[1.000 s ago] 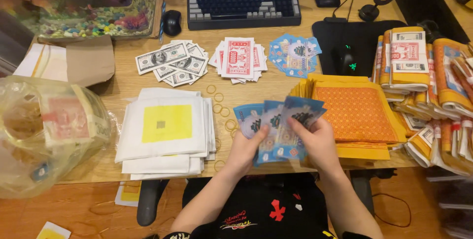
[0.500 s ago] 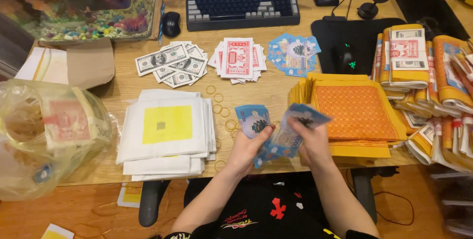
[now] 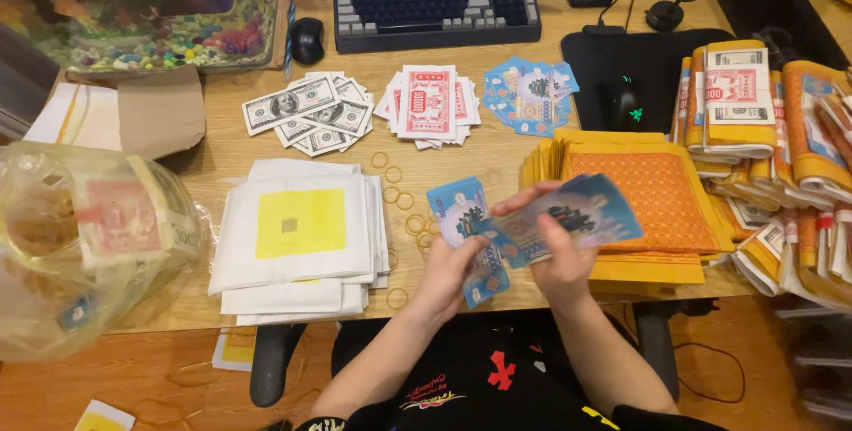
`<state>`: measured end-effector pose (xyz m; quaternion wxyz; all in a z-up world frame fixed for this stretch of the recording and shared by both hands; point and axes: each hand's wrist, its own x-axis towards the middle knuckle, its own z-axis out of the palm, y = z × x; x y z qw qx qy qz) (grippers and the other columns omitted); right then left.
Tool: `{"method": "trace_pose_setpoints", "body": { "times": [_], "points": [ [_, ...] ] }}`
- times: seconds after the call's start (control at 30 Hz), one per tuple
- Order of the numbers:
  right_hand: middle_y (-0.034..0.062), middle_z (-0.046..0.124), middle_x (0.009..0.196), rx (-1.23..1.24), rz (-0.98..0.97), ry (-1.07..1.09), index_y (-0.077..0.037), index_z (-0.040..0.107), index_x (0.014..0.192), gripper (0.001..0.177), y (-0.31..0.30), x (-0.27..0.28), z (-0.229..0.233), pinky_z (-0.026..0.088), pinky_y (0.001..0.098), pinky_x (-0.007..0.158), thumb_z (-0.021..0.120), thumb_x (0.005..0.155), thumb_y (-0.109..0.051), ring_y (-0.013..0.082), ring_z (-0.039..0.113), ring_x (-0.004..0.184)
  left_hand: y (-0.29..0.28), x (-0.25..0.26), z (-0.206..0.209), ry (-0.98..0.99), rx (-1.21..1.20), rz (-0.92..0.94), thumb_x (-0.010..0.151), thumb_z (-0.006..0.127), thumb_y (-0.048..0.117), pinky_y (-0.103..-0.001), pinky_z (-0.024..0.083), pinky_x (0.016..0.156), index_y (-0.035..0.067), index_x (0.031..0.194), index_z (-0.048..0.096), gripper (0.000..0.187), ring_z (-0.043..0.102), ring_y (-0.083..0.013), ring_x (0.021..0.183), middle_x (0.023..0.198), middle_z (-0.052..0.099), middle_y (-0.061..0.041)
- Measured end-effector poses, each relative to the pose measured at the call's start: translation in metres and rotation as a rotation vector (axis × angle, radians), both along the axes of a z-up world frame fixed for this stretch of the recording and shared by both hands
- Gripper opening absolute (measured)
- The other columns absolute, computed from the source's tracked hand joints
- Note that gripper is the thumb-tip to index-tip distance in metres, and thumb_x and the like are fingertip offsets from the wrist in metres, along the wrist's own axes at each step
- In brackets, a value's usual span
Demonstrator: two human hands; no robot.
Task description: The person sorts stacks of paper currency by denomination and color, then places them into padded envelopes. They handle blue, red, and black bills, organizing them into neat piles before inserting them into yellow envelopes.
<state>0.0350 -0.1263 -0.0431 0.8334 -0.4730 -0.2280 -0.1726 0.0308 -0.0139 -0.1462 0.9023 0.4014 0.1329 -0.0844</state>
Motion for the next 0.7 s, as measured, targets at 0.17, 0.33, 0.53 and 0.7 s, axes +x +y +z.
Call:
{"method": "trace_pose_setpoints", "body": {
  "times": [0.17,0.33,0.53,0.7],
  "points": [
    [0.0313,0.064,0.093,-0.091,0.104,-0.022,0.006,0.047,0.115,0.030,0.018,-0.004,-0.012,0.055,0.0526,0.087,0.051,0.091,-0.011,0.0425,0.068,0.094,0.006,-0.022,0.123,0.025,0.013,0.003,0.077,0.063,-0.002,-0.037,0.056,0.083,-0.009,0.121,0.057,0.045,0.064,-0.0215,0.091,0.102,0.062,-0.012],
    [0.0268,0.066,0.086,-0.220,0.059,-0.016,0.007,0.050,0.110,0.026,0.018,-0.007,0.011,0.056,0.0449,0.082,0.052,0.093,-0.012,0.0343,0.070,0.087,0.004,-0.006,0.040,0.004,0.009,0.024,0.076,0.070,-0.001,-0.033,0.061,0.066,0.000,0.112,0.066,0.036,0.070,-0.0168,0.076,0.090,0.072,-0.010],
    [0.0133,0.068,0.059,-0.527,0.019,0.187,0.000,0.071,0.080,0.024,0.013,0.003,0.026,0.056,0.0281,0.061,0.052,0.092,-0.007,0.0167,0.065,0.056,0.026,-0.013,0.080,-0.190,-0.047,0.308,0.085,0.065,0.004,-0.032,0.058,0.067,-0.006,0.111,0.060,0.029,0.068,-0.0195,0.076,0.087,0.067,-0.013],
    [0.0110,0.068,0.058,-1.016,0.302,0.343,-0.011,0.056,0.107,0.026,0.006,0.009,0.009,0.053,0.0327,0.060,0.059,0.083,-0.004,0.0181,0.065,0.058,0.040,-0.018,0.116,-0.488,0.274,0.214,0.076,0.074,-0.004,-0.024,0.045,0.044,0.002,0.066,0.065,0.014,0.054,-0.0129,0.041,0.045,0.058,-0.010]
  ]
}}
